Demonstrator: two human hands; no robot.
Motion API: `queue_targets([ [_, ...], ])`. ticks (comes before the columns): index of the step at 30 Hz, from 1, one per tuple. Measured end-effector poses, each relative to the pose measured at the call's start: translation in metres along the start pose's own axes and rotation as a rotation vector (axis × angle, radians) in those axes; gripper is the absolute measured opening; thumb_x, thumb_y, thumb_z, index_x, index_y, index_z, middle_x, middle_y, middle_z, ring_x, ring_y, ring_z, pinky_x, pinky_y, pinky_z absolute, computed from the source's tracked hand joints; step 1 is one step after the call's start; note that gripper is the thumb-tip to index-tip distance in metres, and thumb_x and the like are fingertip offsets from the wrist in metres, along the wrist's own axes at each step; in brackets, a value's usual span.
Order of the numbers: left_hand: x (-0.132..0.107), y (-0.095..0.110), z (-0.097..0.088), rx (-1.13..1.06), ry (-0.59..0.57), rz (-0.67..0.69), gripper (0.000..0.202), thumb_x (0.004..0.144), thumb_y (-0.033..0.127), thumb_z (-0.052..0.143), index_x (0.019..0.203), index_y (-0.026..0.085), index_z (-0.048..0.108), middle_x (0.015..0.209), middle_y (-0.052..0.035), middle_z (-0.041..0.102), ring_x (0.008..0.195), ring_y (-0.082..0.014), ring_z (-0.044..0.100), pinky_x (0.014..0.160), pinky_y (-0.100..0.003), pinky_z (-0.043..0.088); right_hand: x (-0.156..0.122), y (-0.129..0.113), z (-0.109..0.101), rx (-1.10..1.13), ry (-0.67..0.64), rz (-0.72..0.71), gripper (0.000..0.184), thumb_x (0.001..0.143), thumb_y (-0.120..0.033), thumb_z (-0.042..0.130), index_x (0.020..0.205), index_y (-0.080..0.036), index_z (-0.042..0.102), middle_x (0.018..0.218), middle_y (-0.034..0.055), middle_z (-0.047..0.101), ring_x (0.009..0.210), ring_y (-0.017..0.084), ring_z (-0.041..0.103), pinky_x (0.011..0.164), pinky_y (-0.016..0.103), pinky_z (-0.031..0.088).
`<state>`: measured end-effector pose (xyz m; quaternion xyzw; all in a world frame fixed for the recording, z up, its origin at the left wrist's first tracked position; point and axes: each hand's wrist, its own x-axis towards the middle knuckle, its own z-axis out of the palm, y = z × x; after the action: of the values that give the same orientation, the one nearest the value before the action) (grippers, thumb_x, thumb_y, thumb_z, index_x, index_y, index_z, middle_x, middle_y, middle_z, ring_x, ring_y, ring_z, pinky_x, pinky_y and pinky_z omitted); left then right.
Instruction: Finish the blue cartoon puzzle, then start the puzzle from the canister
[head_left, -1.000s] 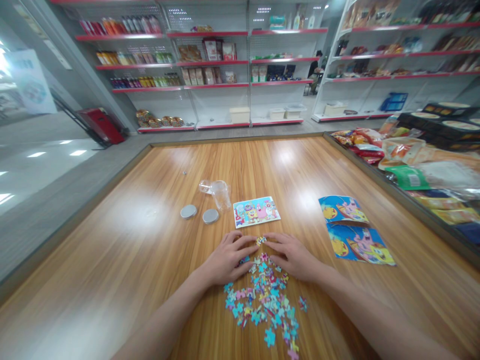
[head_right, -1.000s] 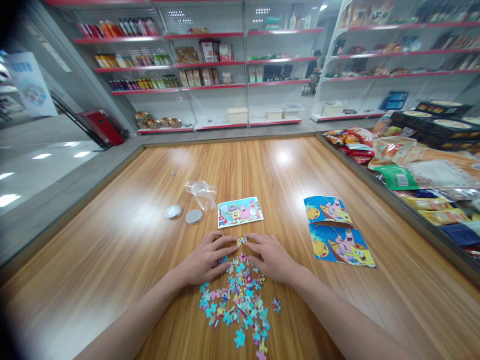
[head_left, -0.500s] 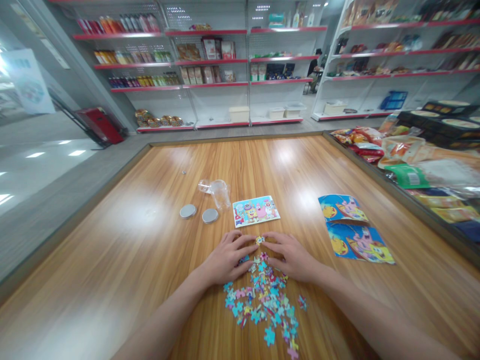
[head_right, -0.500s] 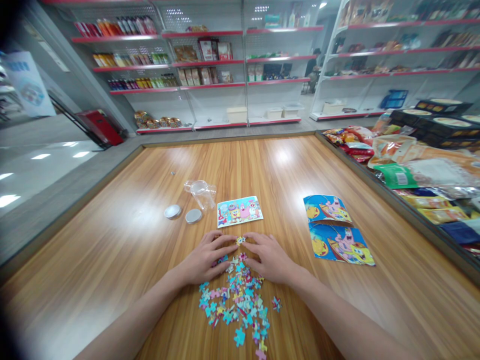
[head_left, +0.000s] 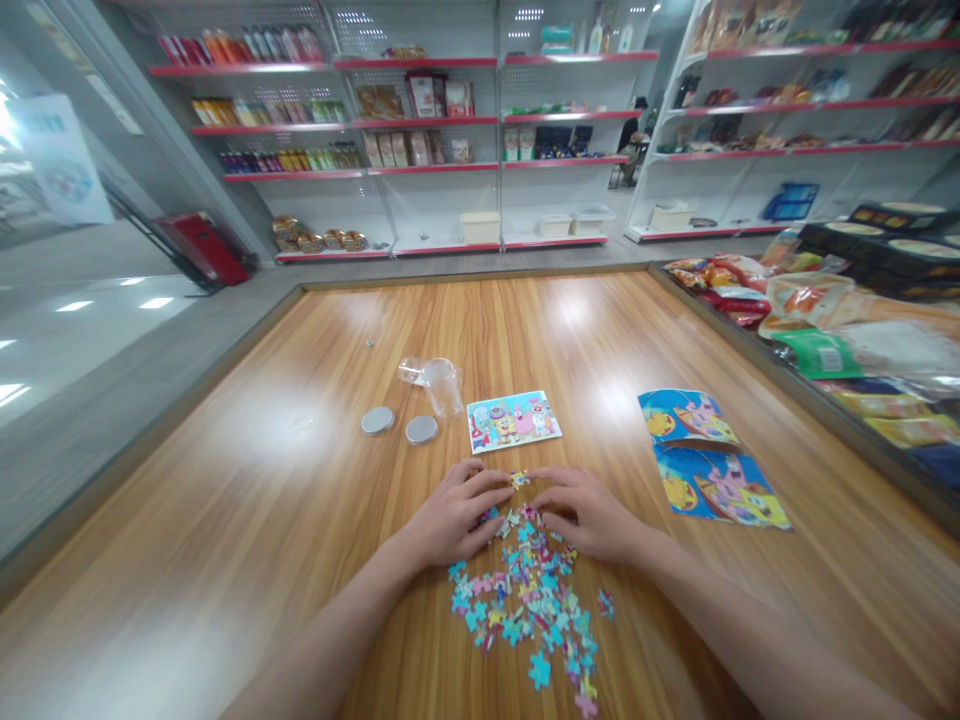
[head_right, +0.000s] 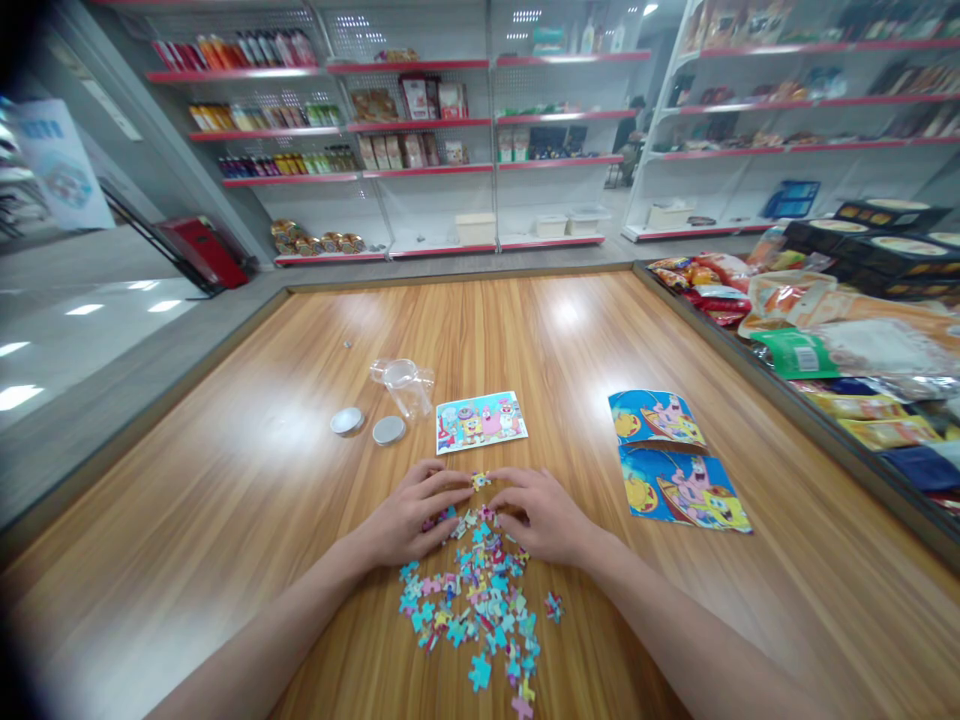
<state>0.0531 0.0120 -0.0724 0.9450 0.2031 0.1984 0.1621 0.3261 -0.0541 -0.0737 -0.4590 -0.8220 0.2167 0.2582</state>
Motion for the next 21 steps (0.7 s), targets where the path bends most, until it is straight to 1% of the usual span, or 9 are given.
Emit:
queue_targets([
  [2,0.0,0.0,0.0,-0.01,-0.005,-0.001,0.039,0.095,0.027,0.06,0.134,0.024,0.061,0.137,-0.0068,0.06,0.124,-0.0279,0.045,0.11,-0.05,0.044,0.001,-0.001,-0.001,-0.003,-0.003,0.0,0.022,0.092,-0.021,0.063,0.11,-0.028,0.075,0.138,0.0068,0.063,0.125,0.025,0.06,0.106,0.048,0.045],
  [5,0.001,0.0,0.0,-0.018,0.003,-0.01,0.036,0.096,0.027,0.06,0.132,0.024,0.062,0.136,-0.0062,0.06,0.123,-0.0275,0.045,0.109,-0.05,0.043,0.002,-0.003,-0.002,0.006,-0.004,0.009,0.023,0.093,-0.021,0.062,0.111,-0.027,0.074,0.135,0.0066,0.065,0.125,0.024,0.06,0.106,0.047,0.046],
  [12,0.001,-0.001,0.001,-0.023,0.038,-0.009,0.036,0.096,0.027,0.059,0.131,0.023,0.064,0.133,-0.0085,0.063,0.121,-0.0288,0.047,0.106,-0.051,0.045,0.002,-0.002,-0.002,0.041,-0.008,0.023,0.022,0.093,-0.022,0.063,0.111,-0.028,0.074,0.13,0.006,0.068,0.126,0.025,0.06,0.106,0.048,0.046],
  [14,0.001,-0.001,0.001,-0.022,0.044,-0.008,0.035,0.095,0.026,0.059,0.13,0.023,0.064,0.132,-0.0087,0.063,0.12,-0.0287,0.048,0.106,-0.051,0.046,0.001,0.0,-0.002,0.054,0.024,0.012,0.024,0.092,-0.019,0.061,0.111,-0.027,0.074,0.132,0.0071,0.067,0.128,0.025,0.059,0.107,0.049,0.046],
  [17,0.001,0.0,0.0,-0.019,0.037,-0.009,0.035,0.095,0.026,0.06,0.13,0.023,0.064,0.133,-0.0085,0.063,0.121,-0.028,0.048,0.106,-0.05,0.046,0.001,0.003,-0.001,0.1,0.1,0.006,0.028,0.093,-0.013,0.056,0.112,-0.025,0.073,0.137,0.009,0.062,0.128,0.024,0.058,0.107,0.045,0.048],
  [19,0.001,0.0,0.0,-0.016,0.029,-0.008,0.036,0.095,0.027,0.06,0.13,0.024,0.064,0.133,-0.0085,0.062,0.121,-0.0279,0.048,0.107,-0.05,0.046,0.001,0.006,-0.001,0.134,0.131,0.01,0.031,0.093,-0.011,0.054,0.114,-0.023,0.072,0.135,0.0099,0.062,0.126,0.022,0.059,0.106,0.043,0.049],
  [21,0.001,-0.001,-0.001,-0.012,0.019,-0.009,0.036,0.095,0.027,0.06,0.131,0.024,0.064,0.134,-0.0083,0.062,0.122,-0.0281,0.048,0.107,-0.05,0.046,0.001,0.009,0.001,0.146,0.135,0.014,0.032,0.092,-0.01,0.053,0.114,-0.023,0.072,0.131,0.0099,0.064,0.124,0.022,0.06,0.106,0.042,0.05],
])
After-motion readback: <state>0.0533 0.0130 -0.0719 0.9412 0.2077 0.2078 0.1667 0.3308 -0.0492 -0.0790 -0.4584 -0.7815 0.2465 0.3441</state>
